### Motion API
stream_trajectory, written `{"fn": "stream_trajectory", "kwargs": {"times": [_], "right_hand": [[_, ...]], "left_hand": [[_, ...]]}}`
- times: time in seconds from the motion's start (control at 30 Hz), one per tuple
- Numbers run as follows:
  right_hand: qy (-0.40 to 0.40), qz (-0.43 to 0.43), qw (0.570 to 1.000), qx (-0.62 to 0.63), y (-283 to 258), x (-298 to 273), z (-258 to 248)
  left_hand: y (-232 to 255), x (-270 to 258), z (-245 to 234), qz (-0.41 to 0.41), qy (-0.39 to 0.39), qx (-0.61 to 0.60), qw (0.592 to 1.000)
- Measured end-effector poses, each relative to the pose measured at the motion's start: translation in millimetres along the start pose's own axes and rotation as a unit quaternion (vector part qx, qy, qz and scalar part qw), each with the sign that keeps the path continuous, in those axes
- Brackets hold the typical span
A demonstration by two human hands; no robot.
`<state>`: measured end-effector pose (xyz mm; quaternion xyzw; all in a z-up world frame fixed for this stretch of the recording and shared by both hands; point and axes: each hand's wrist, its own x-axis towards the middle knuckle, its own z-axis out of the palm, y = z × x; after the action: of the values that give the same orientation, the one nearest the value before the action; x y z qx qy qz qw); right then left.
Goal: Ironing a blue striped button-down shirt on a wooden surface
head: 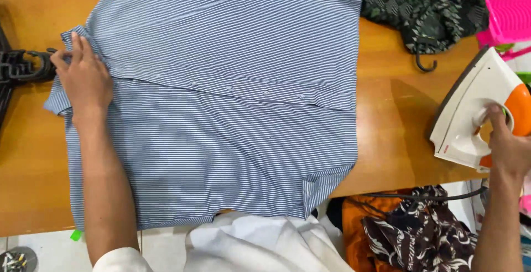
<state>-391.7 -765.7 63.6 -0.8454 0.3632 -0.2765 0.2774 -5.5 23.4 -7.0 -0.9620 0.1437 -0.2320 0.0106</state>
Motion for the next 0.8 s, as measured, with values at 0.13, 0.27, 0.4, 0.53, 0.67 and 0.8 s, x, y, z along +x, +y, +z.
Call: {"fn": "stream_trajectory", "kwargs": {"times": [0.13, 0.27, 0.4, 0.53, 0.67, 0.8], "right_hand": [[0.077, 0.040, 0.994, -0.067, 137.5, 19.5, -1.6], [0.132, 0.075, 0.984, 0.095, 127.3, 20.3, 14.6], [0.150, -0.057, 0.957, 0.243, 103.6, 6.1, 38.1], [0.106, -0.178, 0.935, 0.289, 66.4, 6.0, 49.3], [0.158, -0.094, 0.903, 0.387, 139.5, 18.1, 64.8], [0.239, 0.011, 0.799, 0.551, 176.4, 20.5, 77.4]], "left_hand": [[2.9, 3.5, -8.3, 0.012, -0.007, -0.009, 1.000], [6.8, 4.7, -10.6, 0.010, -0.004, -0.036, 0.999], [7.2, 0.7, -12.4, 0.019, 0.003, -0.022, 1.000], [11.5, 3.5, -18.9, 0.018, 0.013, -0.044, 0.999], [11.7, 4.5, -16.9, 0.026, 0.016, -0.023, 0.999], [10.3, 2.1, -19.0, 0.012, 0.009, -0.025, 1.000]]}}
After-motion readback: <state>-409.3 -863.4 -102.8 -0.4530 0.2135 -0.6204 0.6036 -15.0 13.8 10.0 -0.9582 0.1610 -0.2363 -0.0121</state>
